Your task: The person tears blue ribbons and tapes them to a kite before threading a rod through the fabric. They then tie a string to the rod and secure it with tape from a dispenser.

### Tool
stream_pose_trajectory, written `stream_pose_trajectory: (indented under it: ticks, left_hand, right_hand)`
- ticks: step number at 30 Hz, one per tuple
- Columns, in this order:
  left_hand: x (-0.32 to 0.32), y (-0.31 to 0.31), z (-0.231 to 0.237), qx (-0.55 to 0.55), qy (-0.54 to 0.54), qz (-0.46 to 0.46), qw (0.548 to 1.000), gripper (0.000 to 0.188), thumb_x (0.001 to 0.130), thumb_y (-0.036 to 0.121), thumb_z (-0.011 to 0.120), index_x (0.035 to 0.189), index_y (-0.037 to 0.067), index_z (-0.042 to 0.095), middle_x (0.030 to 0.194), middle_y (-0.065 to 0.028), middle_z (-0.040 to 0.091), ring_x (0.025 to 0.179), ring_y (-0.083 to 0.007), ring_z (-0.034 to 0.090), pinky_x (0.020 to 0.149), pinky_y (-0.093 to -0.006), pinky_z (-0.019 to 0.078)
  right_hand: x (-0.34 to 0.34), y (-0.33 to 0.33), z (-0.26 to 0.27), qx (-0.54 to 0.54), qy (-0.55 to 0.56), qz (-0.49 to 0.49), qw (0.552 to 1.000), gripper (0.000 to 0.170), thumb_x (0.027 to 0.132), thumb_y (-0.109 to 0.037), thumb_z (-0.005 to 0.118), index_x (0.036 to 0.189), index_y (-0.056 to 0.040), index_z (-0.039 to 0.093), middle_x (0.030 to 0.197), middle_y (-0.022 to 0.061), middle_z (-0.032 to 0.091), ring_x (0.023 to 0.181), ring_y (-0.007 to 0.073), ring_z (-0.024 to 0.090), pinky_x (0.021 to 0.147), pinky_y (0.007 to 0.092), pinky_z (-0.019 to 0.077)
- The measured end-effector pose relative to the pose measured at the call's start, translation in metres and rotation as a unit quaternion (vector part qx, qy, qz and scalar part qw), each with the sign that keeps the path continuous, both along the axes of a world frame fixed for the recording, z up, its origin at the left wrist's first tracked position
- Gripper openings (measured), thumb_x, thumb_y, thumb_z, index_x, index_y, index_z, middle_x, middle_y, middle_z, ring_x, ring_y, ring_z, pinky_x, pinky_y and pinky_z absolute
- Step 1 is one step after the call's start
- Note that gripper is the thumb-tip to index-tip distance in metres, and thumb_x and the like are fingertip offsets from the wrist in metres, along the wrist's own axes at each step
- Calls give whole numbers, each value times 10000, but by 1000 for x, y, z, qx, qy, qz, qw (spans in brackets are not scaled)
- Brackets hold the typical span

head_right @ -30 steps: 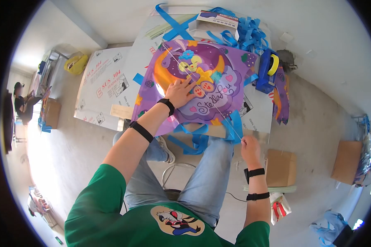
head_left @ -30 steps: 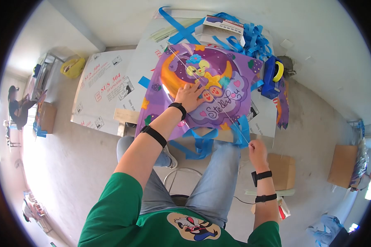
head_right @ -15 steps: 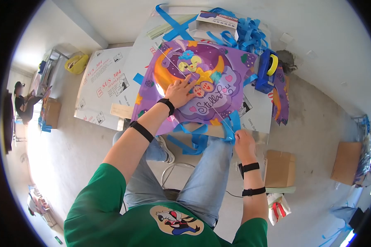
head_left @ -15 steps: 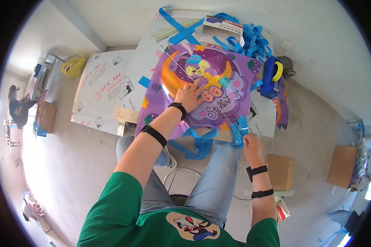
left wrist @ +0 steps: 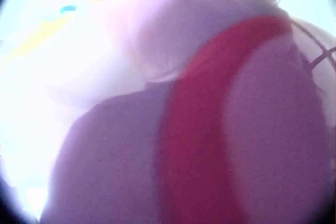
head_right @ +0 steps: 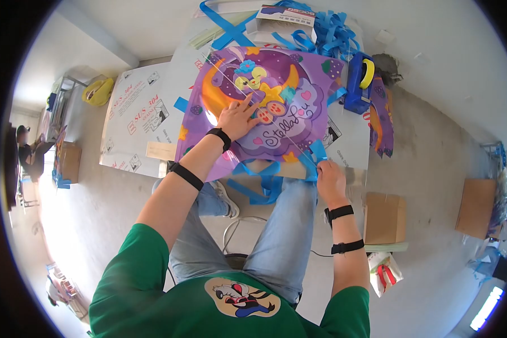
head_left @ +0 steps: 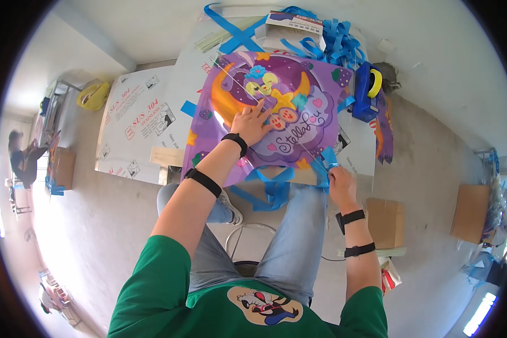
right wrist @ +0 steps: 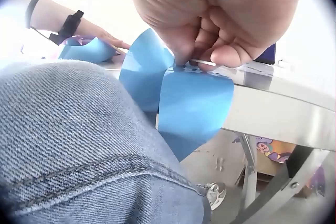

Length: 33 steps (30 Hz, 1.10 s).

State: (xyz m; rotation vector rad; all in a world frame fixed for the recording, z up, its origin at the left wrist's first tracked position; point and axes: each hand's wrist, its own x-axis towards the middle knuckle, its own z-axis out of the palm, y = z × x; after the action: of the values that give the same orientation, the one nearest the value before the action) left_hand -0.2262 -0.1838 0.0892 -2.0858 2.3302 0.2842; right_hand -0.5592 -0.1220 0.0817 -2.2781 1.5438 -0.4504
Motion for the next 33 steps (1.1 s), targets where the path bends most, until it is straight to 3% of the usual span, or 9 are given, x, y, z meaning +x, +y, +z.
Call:
stream_pose_trajectory:
  ticks: [8,11,23,33]
  left_hand:
    - [4,-4,-4,12,-7,-12,1000,541,909,514,413,1362,217,438,1463,-67,325,1188,-285,438,956,-394,417]
    - [6,-6,-11,-29,-11,-26,999,498,919,492,425,1350,244,446,1451,-65,335,1147,-304,458,944,-395,432]
    - [8,-7,-9,-51,-37,-45,997,505,909,526,408,1340,269,458,1437,-92,346,1139,-263,457,953,-376,388]
    - [8,-11,0,-8,-34,-45,998,523,903,537,414,1359,283,432,1442,-97,344,1166,-264,438,964,-373,369]
  right_hand:
    - [0,0,-1,-28,-2,-5,1000,45,787,-36,572,816,-69,561,793,101,577,795,314,569,660,428,458]
    - [1,-1,-1,-24,-10,-4,1000,45,780,-33,576,803,-68,560,784,101,578,785,316,570,656,427,457]
    - [0,-2,-4,-17,-11,-14,1000,50,764,-25,583,781,-70,569,773,102,583,755,318,574,640,421,459]
    - [0,-1,-3,-34,-14,-7,999,44,764,-27,595,777,-61,572,758,102,581,754,312,575,638,418,460]
